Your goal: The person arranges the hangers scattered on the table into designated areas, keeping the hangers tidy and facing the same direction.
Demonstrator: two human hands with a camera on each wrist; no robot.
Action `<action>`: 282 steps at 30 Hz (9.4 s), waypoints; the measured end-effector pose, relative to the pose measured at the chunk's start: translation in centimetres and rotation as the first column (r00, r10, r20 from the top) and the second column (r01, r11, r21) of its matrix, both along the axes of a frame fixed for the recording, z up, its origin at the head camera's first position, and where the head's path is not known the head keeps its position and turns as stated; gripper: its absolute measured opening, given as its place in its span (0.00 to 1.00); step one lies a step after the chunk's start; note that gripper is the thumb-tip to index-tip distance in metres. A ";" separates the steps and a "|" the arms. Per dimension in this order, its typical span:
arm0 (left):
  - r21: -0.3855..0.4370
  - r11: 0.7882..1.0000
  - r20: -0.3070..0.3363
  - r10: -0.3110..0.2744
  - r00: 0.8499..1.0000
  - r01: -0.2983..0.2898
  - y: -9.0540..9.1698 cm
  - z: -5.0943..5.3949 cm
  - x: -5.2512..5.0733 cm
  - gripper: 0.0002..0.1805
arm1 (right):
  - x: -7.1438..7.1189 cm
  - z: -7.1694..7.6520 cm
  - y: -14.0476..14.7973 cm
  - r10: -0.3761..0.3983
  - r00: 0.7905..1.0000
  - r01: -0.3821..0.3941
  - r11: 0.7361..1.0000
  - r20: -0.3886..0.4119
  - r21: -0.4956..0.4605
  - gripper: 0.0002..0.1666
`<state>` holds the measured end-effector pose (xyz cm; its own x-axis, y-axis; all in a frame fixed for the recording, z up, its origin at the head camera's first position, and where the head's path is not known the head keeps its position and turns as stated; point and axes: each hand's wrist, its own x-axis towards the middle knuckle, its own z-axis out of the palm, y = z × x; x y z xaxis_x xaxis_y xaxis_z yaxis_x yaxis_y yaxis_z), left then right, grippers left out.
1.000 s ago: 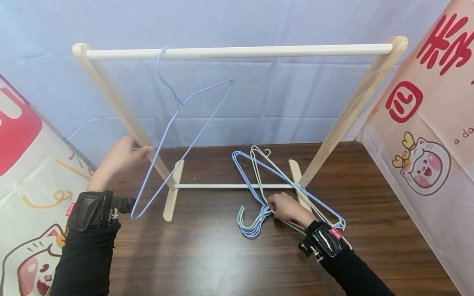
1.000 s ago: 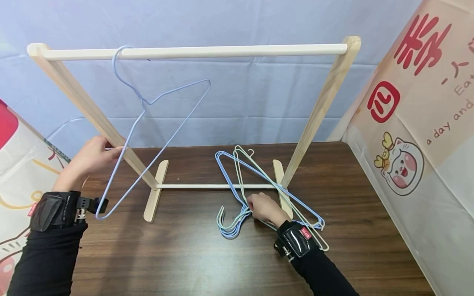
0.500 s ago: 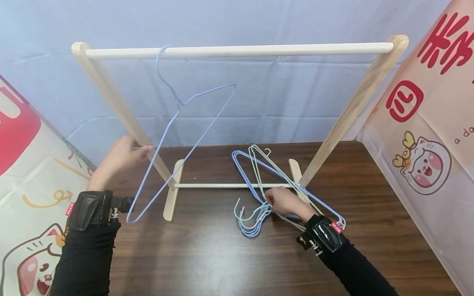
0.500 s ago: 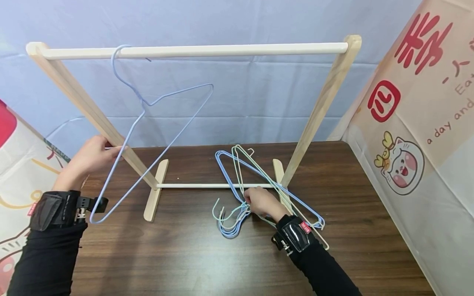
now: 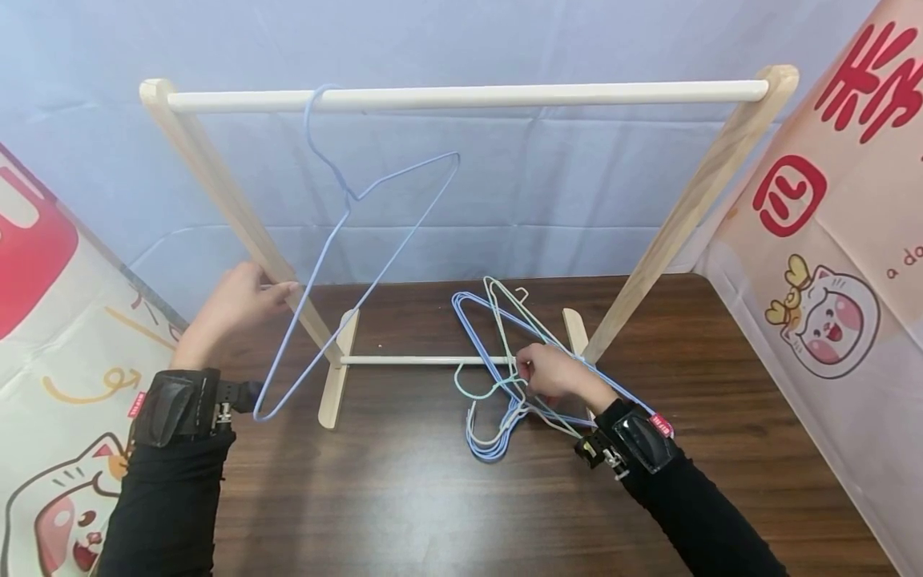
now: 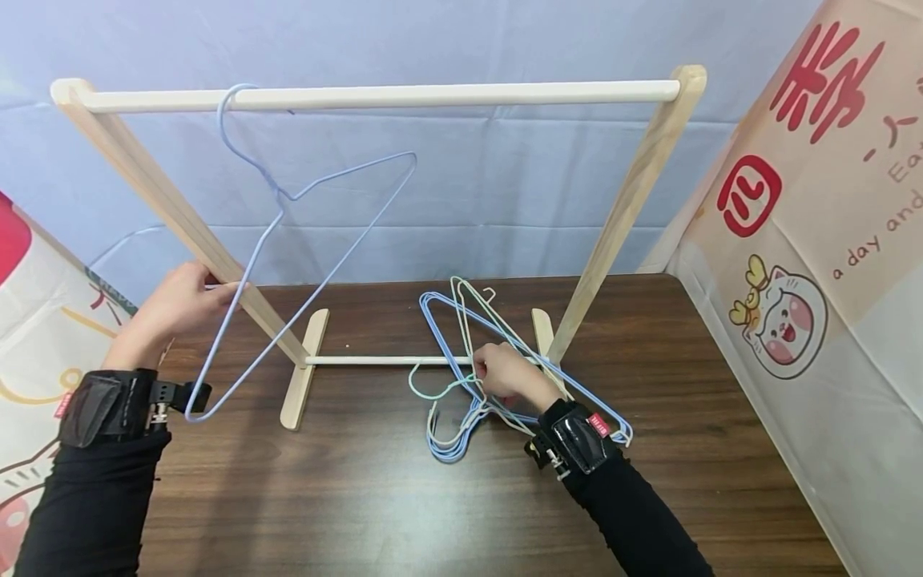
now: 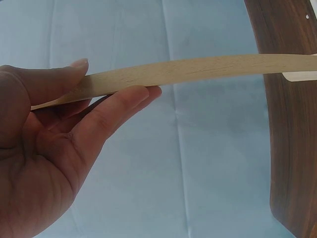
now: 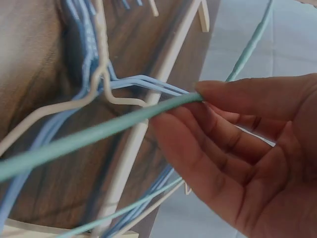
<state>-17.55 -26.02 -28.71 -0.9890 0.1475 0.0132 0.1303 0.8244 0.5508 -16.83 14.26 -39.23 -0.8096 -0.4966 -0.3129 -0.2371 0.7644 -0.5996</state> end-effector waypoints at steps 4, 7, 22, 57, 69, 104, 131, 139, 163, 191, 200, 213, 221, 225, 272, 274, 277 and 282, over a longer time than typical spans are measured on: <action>0.002 1.000 -0.010 -0.006 1.000 0.006 0.0 0.0 0.0 0.18 | -0.3 0.6 0.1 -0.024 1.000 0.024 0.999 0.014 -0.035 0.12; 0.002 1.000 -0.009 -0.003 1.000 0.003 0.0 -0.1 -0.1 0.18 | -0.5 1.2 0.1 -0.045 0.999 0.046 0.998 0.030 -0.040 0.12; -0.001 1.000 0.016 0.000 1.000 0.000 -0.1 -0.1 0.0 0.20 | -0.8 2.8 0.2 -0.132 0.988 0.140 0.985 0.086 -0.101 0.08; 0.002 1.000 -0.008 -0.017 1.000 0.017 -0.2 0.0 -0.1 0.18 | -1.2 5.9 -0.6 -0.199 0.973 0.219 0.955 0.114 -0.200 0.04; -0.002 1.000 0.016 -0.001 1.000 0.001 -0.1 0.1 0.2 0.21 | -1.6 7.8 -1.9 -0.245 0.949 0.294 0.916 0.199 -0.273 0.05; -0.007 1.000 -0.009 -0.013 1.000 0.013 -0.1 0.1 0.0 0.19 | -1.8 13.0 -4.5 -0.223 0.934 0.328 0.846 0.279 -0.420 0.05; -0.002 1.000 0.001 -0.015 1.000 0.015 -0.1 0.0 -0.1 0.20 | -1.6 17.0 -6.9 -0.190 0.940 0.321 0.777 0.285 -0.541 0.06; -0.009 1.000 -0.008 -0.017 1.000 0.017 -0.1 0.1 0.0 0.20 | -1.4 18.5 -7.8 -0.190 0.943 0.316 0.773 0.274 -0.550 0.06; -0.015 1.000 -0.023 0.001 1.000 -0.001 0.1 0.0 -0.1 0.19 | -0.5 22.1 -10.1 -0.186 0.963 0.263 0.792 0.194 -0.551 0.07; -0.012 1.000 -0.001 -0.010 1.000 0.010 0.0 0.1 -0.1 0.19 | -1.0 23.8 -12.4 -0.178 0.970 0.240 0.802 0.165 -0.548 0.05; -0.002 1.000 0.002 -0.010 1.000 0.010 0.1 0.3 0.1 0.19 | -1.7 23.5 -13.0 -0.176 0.963 0.260 0.805 0.205 -0.533 0.04; 0.004 1.000 0.017 -0.002 1.000 0.002 0.1 0.3 0.0 0.21 | -2.4 22.7 -13.6 -0.174 0.962 0.261 0.817 0.211 -0.514 0.06; 0.005 1.000 0.016 -0.003 1.000 0.002 0.1 0.2 0.0 0.21 | -2.4 22.5 -14.0 -0.182 0.954 0.284 0.803 0.238 -0.524 0.06; 0.006 1.000 0.022 -0.006 1.000 0.006 0.1 0.3 0.0 0.21 | -2.3 22.4 -14.1 -0.172 0.959 0.269 0.807 0.226 -0.527 0.06; 0.024 1.000 0.033 0.001 0.999 -0.002 0.1 0.2 -0.1 0.21 | -1.5 21.0 -13.4 -0.076 0.985 0.143 0.853 0.152 -0.501 0.05; 0.022 1.000 0.032 -0.001 0.999 0.000 0.1 0.2 0.0 0.21 | -1.7 20.8 -13.2 -0.084 0.985 0.150 0.856 0.152 -0.495 0.05; 0.023 1.000 0.034 -0.002 0.999 0.001 0.1 0.3 0.0 0.21 | -1.8 20.5 -13.0 -0.093 0.986 0.150 0.865 0.141 -0.479 0.04; 0.017 1.000 0.038 -0.001 0.999 0.000 0.1 0.3 0.0 0.21 | -2.0 20.0 -12.5 -0.097 0.988 0.140 0.884 0.119 -0.446 0.04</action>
<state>-17.54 -25.90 -28.38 -0.9887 0.1482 -0.0219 0.1096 0.8149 0.5692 -18.82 1.79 -19.27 -0.8504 -0.5037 -0.1519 -0.0903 0.4242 -0.9011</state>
